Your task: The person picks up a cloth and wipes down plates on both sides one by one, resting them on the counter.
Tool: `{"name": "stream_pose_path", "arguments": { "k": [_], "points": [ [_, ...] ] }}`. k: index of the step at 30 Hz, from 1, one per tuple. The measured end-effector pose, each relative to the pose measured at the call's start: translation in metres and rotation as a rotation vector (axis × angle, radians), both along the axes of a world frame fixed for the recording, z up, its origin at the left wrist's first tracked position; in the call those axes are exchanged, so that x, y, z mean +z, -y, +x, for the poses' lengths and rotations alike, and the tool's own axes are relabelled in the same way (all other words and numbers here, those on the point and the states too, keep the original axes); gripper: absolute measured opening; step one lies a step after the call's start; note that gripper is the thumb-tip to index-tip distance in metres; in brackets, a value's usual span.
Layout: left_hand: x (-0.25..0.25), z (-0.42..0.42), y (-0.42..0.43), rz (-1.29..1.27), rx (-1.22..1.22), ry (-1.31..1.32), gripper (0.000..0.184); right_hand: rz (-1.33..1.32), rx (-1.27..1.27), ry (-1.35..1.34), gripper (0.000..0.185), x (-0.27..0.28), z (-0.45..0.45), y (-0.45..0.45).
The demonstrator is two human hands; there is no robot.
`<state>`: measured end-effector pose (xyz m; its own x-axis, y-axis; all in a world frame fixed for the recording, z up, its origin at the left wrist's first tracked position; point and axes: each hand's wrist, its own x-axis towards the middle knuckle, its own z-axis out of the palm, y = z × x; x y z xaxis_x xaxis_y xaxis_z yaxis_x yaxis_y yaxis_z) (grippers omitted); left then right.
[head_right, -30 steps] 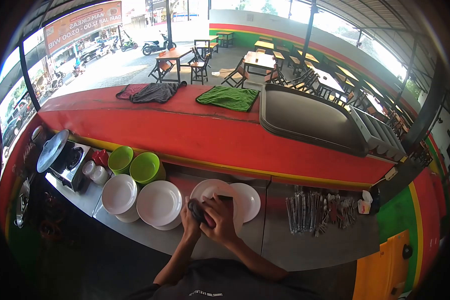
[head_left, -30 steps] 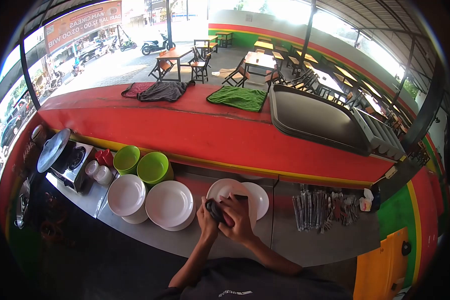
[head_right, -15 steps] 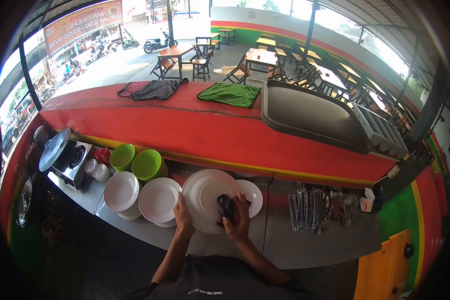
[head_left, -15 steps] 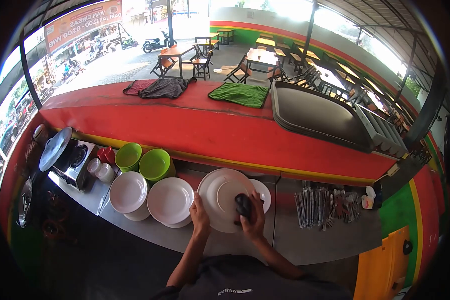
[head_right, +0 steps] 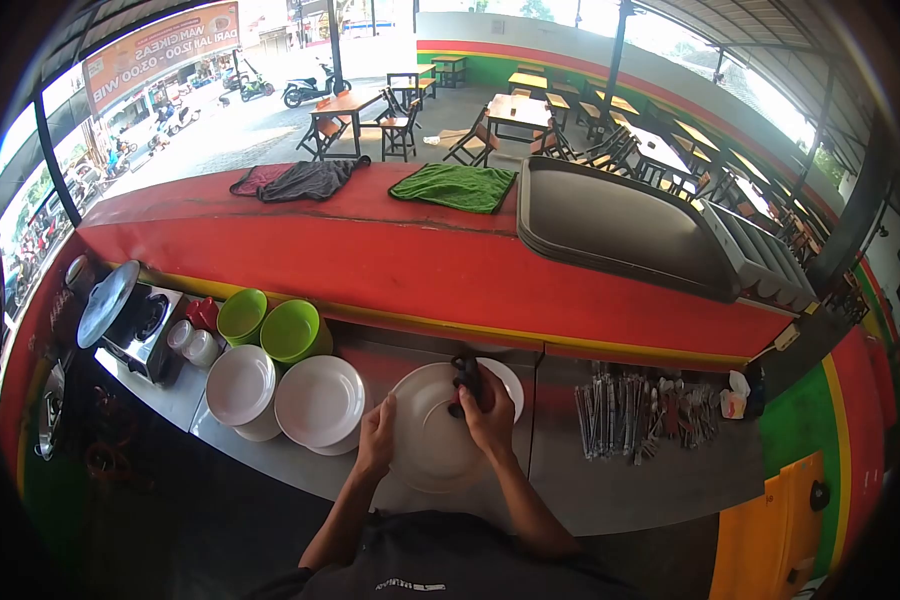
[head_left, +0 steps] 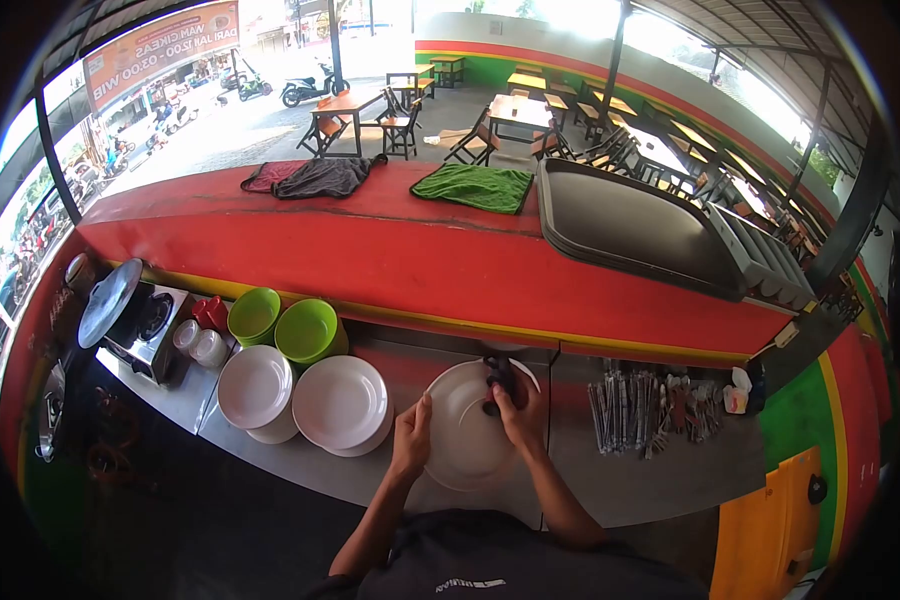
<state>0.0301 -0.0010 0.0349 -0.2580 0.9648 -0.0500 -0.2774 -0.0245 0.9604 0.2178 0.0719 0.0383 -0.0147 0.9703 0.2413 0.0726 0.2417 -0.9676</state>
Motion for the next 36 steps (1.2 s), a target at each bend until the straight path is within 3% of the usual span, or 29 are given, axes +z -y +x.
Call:
{"name": "stream_pose_path", "arguments": {
  "k": [11, 18, 24, 27, 30, 33, 35, 36],
  "points": [
    [0.0, 0.004, 0.003, -0.008, 0.025, 0.035, 0.045, 0.482, 0.089, 0.433, 0.07, 0.031, -0.029, 0.045],
    [-0.008, 0.002, -0.002, 0.022, 0.149, 0.012, 0.045, 0.46, 0.289, 0.357, 0.071, 0.017, -0.023, 0.06],
    [0.002, 0.009, -0.003, 0.036, 0.166, 0.048, 0.045, 0.366, 0.066, 0.292, 0.071, -0.009, -0.01, 0.051],
    [0.004, 0.011, -0.006, 0.049, 0.148, 0.039, 0.045, 0.216, -0.1, 0.078, 0.067, -0.018, -0.009, 0.048],
    [-0.004, 0.005, -0.006, 0.054, 0.075, -0.082, 0.045, -0.163, -0.051, -0.3, 0.059, -0.021, 0.002, 0.043],
    [0.021, 0.006, 0.0, 0.059, 0.027, -0.142, 0.045, -0.547, -0.033, -0.399, 0.055, -0.022, 0.033, 0.036],
    [0.031, 0.011, 0.001, 0.083, 0.01, -0.08, 0.045, -0.331, 0.019, -0.556, 0.062, -0.043, 0.033, 0.025],
    [0.029, 0.012, 0.002, 0.1, -0.019, -0.103, 0.045, -0.398, 0.073, -0.695, 0.062, -0.049, 0.038, 0.025]
  ]
}}
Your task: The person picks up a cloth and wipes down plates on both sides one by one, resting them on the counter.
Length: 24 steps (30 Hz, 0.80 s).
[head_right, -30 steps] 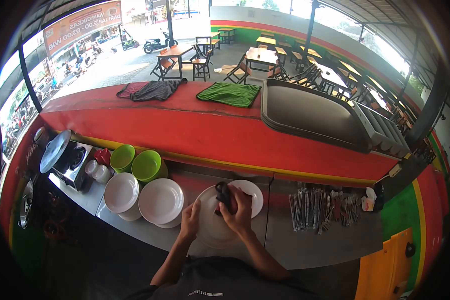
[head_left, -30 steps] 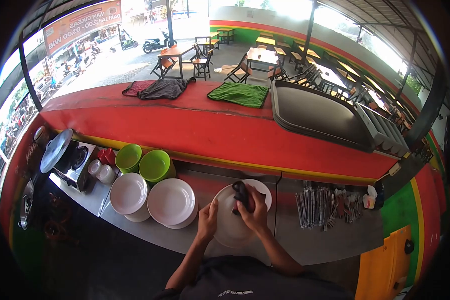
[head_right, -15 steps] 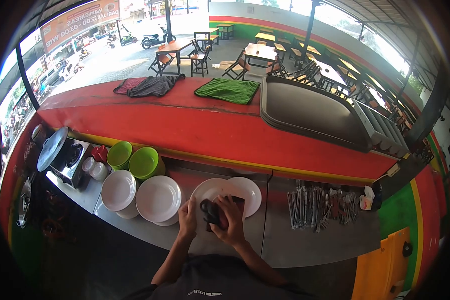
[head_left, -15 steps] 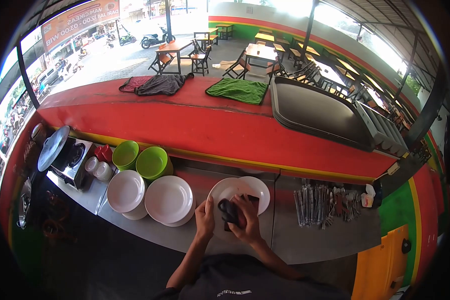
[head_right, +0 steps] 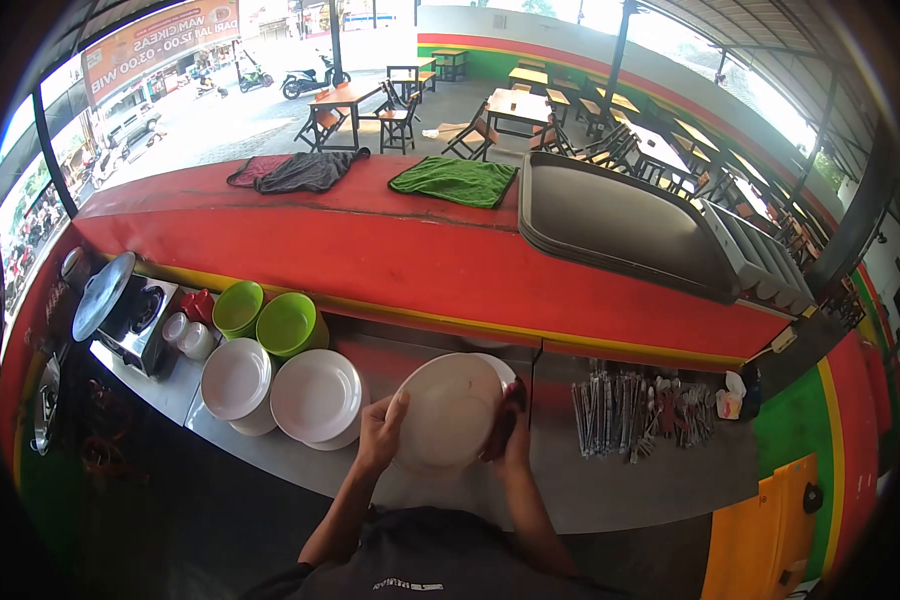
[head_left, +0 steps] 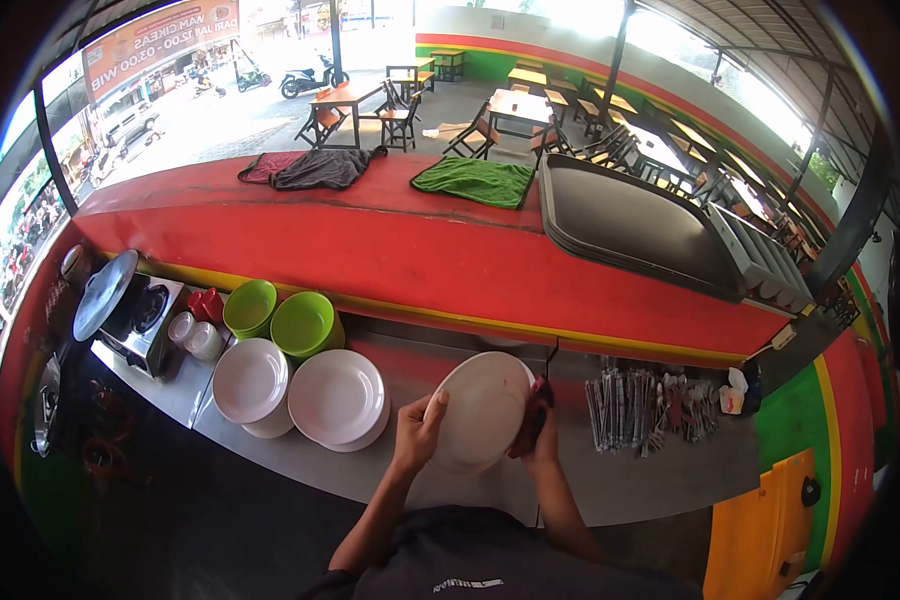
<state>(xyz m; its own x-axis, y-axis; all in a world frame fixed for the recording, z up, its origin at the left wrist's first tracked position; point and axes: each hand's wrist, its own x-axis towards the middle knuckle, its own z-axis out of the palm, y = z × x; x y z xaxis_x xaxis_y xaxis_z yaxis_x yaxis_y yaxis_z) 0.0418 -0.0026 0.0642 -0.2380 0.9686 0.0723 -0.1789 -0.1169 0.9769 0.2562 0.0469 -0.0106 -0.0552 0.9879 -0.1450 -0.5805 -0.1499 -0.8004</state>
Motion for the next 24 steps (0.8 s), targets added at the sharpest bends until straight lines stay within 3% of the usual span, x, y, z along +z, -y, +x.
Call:
{"name": "stream_pose_path", "arguments": {
  "k": [2, 8, 10, 14, 17, 19, 21, 23, 24],
  "points": [
    [-0.005, 0.002, -0.002, 0.035, -0.059, -0.046, 0.046, -0.107, 0.091, -0.29, 0.063, 0.007, 0.013, 0.0],
    [-0.02, -0.006, -0.002, -0.007, -0.339, -0.146, 0.046, 0.063, 0.188, -0.411, 0.065, 0.026, 0.033, 0.01],
    [-0.035, -0.001, -0.001, -0.082, -0.343, -0.22, 0.052, 0.055, 0.044, -0.402, 0.059, 0.016, 0.04, 0.01],
    [-0.033, 0.022, 0.001, -0.049, -0.179, -0.049, 0.065, -0.035, -0.453, -0.462, 0.054, -0.015, 0.049, -0.01],
    [-0.055, 0.033, -0.001, -0.136, 0.025, -0.1, 0.076, 0.126, -0.136, -0.47, 0.05, -0.021, 0.064, 0.004],
    [-0.071, 0.038, 0.001, -0.406, 0.11, 0.076, 0.072, 0.083, -0.257, -0.4, 0.048, -0.016, 0.059, 0.001],
    [-0.081, 0.031, 0.004, -0.615, -0.066, 0.298, 0.066, 0.085, -0.298, -0.354, 0.049, -0.018, 0.057, 0.001],
    [-0.08, 0.003, 0.011, -0.744, -0.509, 0.565, 0.062, 0.135, -0.259, -0.334, 0.051, -0.025, 0.06, 0.0],
    [-0.081, 0.0, 0.015, -0.651, -0.545, 0.421, 0.059, 0.092, -0.282, -0.341, 0.051, -0.03, 0.061, -0.004]
  ]
}}
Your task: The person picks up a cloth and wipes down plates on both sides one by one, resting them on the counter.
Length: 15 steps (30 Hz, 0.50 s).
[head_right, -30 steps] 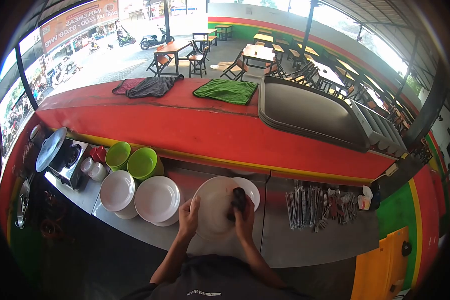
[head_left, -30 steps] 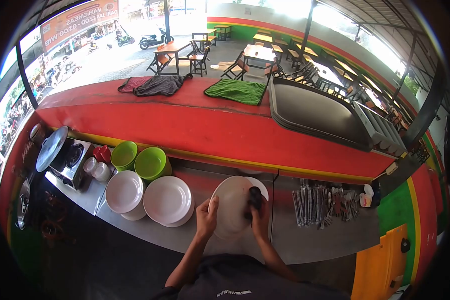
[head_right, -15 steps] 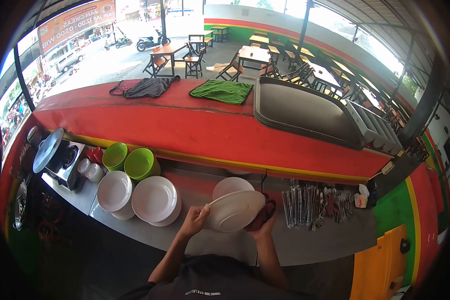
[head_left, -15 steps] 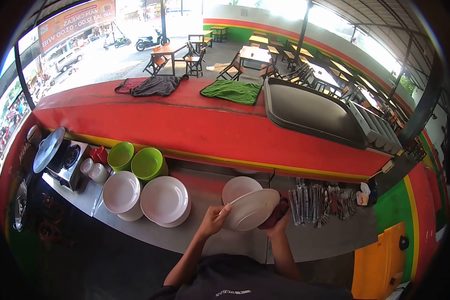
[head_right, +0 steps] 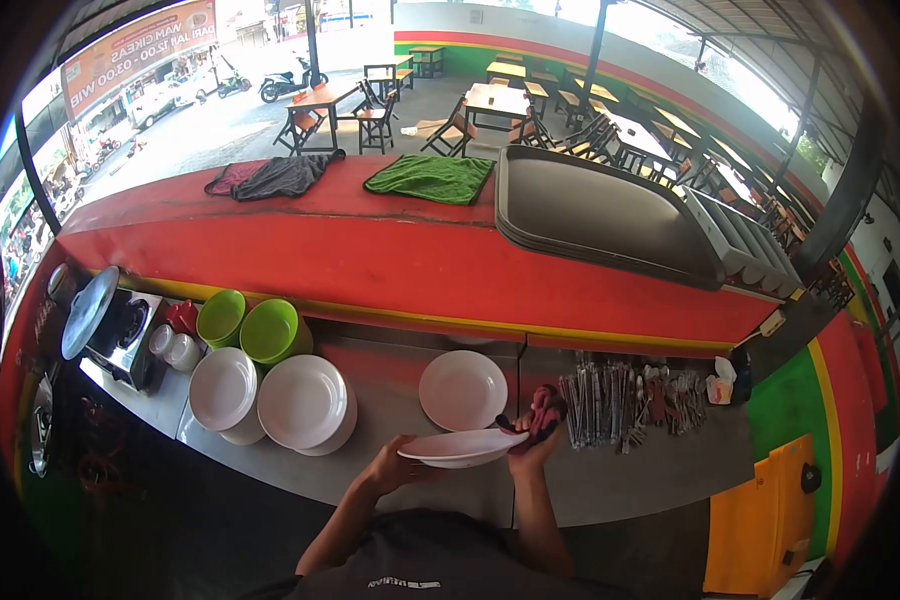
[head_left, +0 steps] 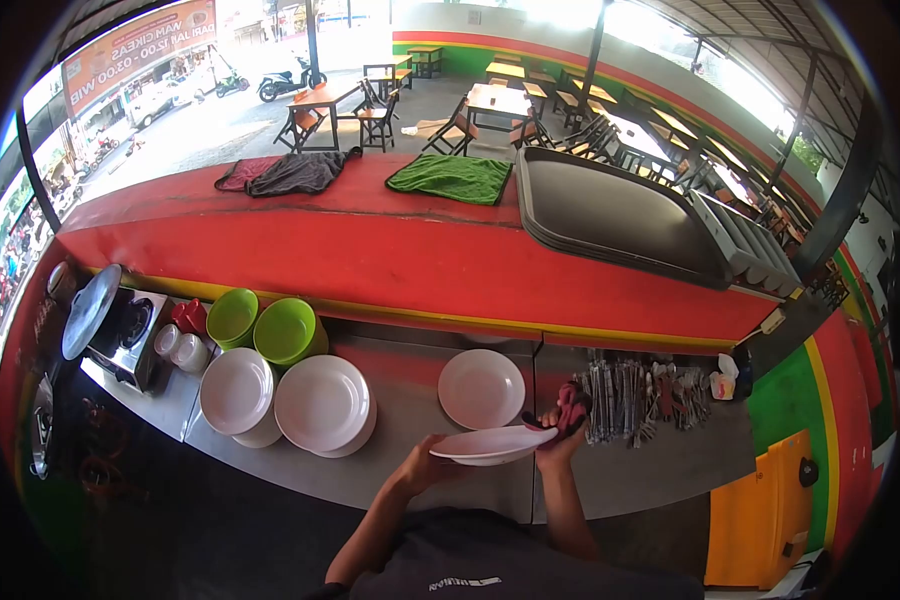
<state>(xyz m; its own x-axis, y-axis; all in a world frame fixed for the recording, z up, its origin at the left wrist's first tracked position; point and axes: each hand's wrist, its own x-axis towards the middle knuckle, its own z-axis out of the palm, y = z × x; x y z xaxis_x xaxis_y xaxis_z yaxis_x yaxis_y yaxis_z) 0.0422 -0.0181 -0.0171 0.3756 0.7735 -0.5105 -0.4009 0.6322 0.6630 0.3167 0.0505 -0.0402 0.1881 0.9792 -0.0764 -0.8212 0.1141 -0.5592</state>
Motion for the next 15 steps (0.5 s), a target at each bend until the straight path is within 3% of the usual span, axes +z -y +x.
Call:
{"name": "stream_pose_path", "arguments": {
  "k": [3, 5, 8, 12, 15],
  "points": [
    [-0.021, -0.003, 0.016, 0.172, -0.012, -0.082, 0.053, -0.119, -0.02, -0.039, 0.045, -0.005, -0.008, -0.002],
    [-0.046, -0.005, 0.01, -0.009, 0.146, 0.131, 0.049, -0.168, 0.0, -0.063, 0.039, 0.008, -0.019, 0.005],
    [-0.042, 0.002, 0.009, 0.018, 0.345, -0.094, 0.042, -0.237, 0.057, 0.147, 0.036, -0.03, -0.011, 0.001],
    [-0.067, -0.005, 0.004, 0.204, 0.36, -0.247, 0.039, -0.335, 0.072, 0.481, 0.027, -0.057, -0.009, 0.006],
    [-0.092, -0.013, 0.002, 0.256, 0.356, -0.343, 0.038, -0.405, 0.069, 0.581, 0.023, -0.04, -0.023, 0.026]
  ]
}}
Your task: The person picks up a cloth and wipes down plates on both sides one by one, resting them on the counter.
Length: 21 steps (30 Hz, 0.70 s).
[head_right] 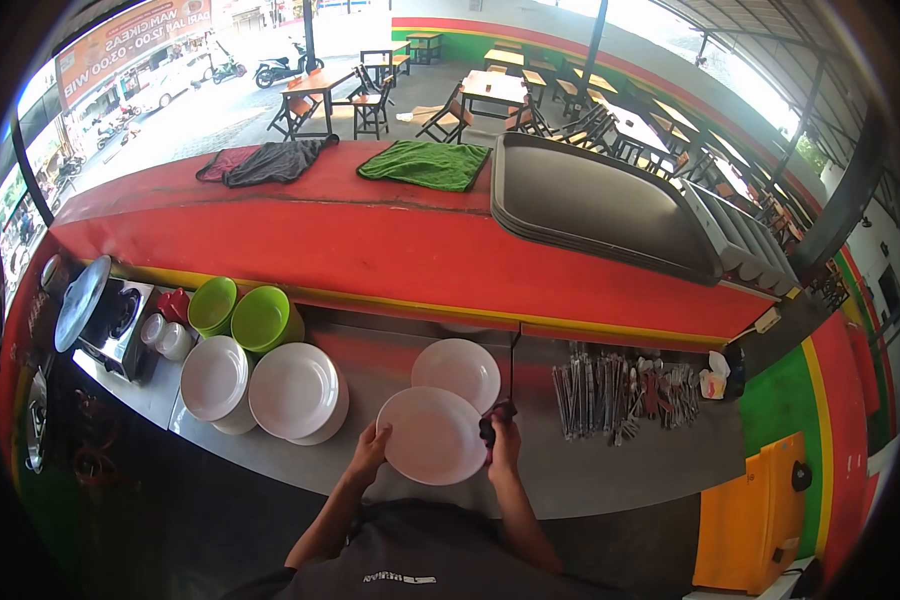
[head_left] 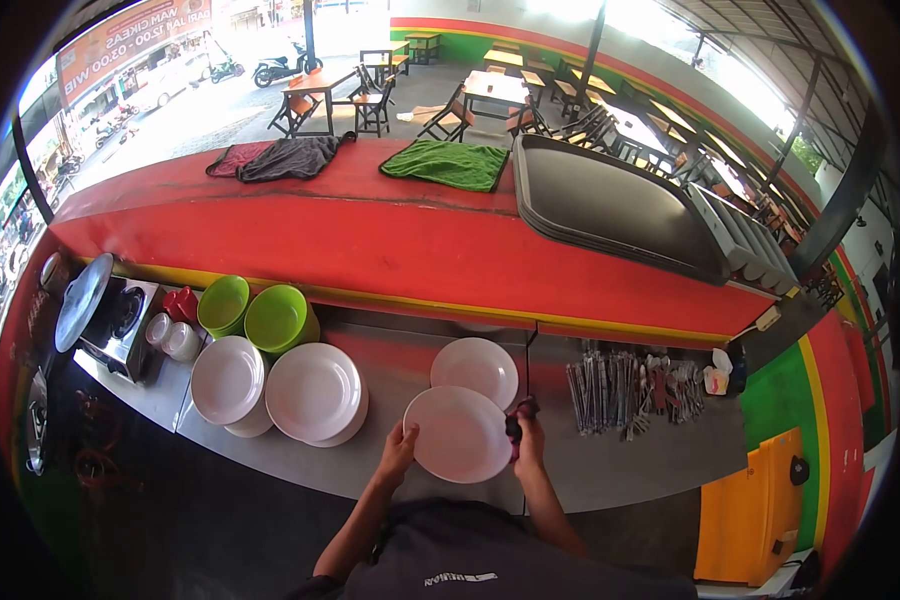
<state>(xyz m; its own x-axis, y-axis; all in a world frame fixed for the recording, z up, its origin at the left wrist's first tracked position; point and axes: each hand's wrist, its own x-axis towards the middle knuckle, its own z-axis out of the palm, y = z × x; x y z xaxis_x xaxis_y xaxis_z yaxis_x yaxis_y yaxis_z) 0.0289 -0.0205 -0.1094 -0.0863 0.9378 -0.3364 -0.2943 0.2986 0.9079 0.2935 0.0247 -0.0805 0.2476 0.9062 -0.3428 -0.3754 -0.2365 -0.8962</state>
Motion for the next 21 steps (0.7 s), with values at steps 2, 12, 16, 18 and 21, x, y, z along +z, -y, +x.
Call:
{"name": "stream_pose_path", "arguments": {
  "k": [2, 12, 16, 18, 21],
  "points": [
    [0.02, -0.002, 0.005, -0.046, 0.022, -0.026, 0.033, -0.016, 0.003, 0.033, 0.022, 0.001, -0.006, 0.011],
    [0.029, 0.006, 0.018, -0.129, 0.158, 0.069, 0.036, -0.09, -0.05, 0.031, 0.02, -0.021, -0.009, 0.019],
    [0.029, 0.007, 0.019, -0.124, 0.19, 0.155, 0.037, -0.088, 0.014, 0.075, 0.021, -0.017, -0.007, 0.014],
    [0.031, 0.008, 0.02, -0.122, 0.209, 0.195, 0.037, -0.081, 0.036, 0.098, 0.022, -0.017, -0.008, 0.016],
    [0.03, 0.008, 0.021, -0.107, 0.223, 0.214, 0.038, -0.08, 0.045, 0.115, 0.023, -0.025, -0.012, 0.018]
  ]
}}
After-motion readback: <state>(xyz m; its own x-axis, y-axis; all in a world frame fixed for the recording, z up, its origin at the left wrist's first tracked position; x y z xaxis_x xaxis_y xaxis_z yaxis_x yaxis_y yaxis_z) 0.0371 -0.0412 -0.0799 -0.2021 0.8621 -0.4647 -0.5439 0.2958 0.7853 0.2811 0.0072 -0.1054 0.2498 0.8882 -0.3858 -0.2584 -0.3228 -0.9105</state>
